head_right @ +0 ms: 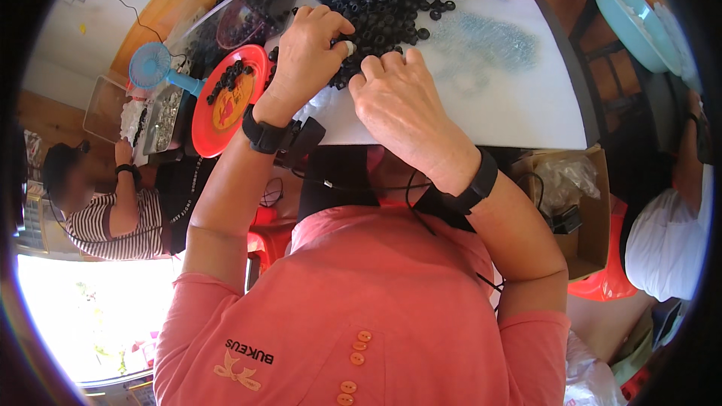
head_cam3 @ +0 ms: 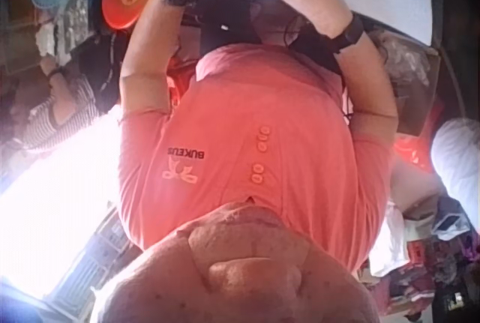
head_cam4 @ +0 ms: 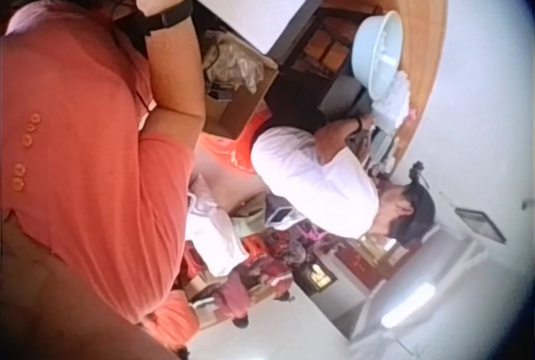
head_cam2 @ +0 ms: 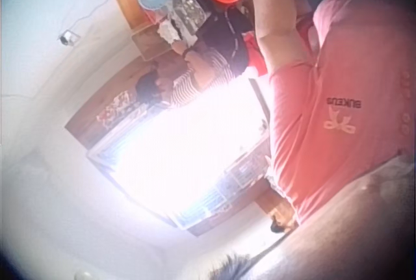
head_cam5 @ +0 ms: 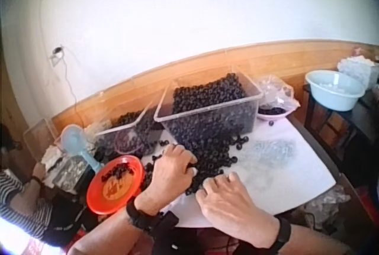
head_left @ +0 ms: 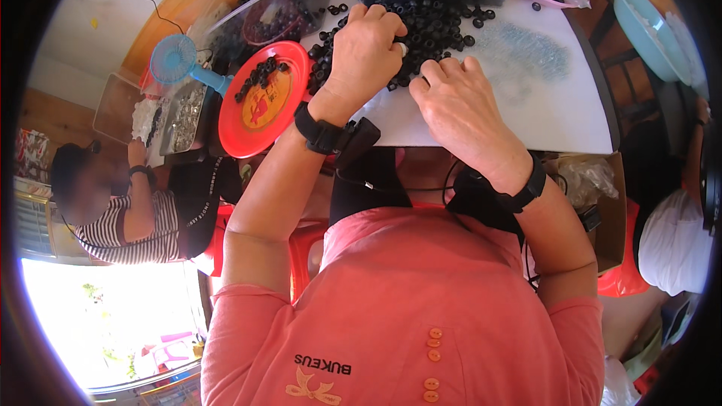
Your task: Manually assembling or sorting small black plastic eyelets or components at a workshop table.
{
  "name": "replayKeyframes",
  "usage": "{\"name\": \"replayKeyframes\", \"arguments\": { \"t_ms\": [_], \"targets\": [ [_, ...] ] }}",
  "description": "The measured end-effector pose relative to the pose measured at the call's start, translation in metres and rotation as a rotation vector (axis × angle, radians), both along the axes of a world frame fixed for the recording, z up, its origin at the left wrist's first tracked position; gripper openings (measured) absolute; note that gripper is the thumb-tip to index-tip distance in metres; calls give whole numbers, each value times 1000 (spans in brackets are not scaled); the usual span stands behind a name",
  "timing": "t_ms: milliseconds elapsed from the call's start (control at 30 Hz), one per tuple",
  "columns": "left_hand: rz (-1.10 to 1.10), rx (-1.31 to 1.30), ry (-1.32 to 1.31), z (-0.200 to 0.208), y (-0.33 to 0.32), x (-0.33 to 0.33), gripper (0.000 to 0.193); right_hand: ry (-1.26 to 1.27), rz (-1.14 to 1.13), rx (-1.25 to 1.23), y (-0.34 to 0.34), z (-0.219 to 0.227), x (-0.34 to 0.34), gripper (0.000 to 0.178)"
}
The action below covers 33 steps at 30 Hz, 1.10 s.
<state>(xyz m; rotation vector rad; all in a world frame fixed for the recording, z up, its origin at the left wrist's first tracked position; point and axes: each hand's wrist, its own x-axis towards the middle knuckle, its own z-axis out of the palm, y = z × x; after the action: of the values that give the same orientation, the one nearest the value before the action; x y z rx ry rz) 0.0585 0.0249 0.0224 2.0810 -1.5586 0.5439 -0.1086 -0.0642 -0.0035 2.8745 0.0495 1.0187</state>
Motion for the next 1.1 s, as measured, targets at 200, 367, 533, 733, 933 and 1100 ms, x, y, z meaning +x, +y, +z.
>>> {"name": "replayKeyframes", "arguments": {
  "t_ms": [200,367,533,733,933,1100],
  "targets": [
    [-114,-110,26,0,20,-18,18,-30,60,-15,1,-8,2,5],
    [-142,-171,91,-17,54,-43,20,-28,45,-12,0,-9,-1,5],
    [-114,-75,180,-27,61,-51,20,8,-7,-1,2,-5,-5,4],
    [-60,-220,112,-24,55,-44,16,38,-33,42,-6,-3,-17,12],
    [-91,-152,24,-18,37,-52,19,54,-64,108,-12,-3,-27,18],
    [-79,-70,-109,-19,20,-43,19,-7,-63,162,-15,-8,-28,14]
  ]
}}
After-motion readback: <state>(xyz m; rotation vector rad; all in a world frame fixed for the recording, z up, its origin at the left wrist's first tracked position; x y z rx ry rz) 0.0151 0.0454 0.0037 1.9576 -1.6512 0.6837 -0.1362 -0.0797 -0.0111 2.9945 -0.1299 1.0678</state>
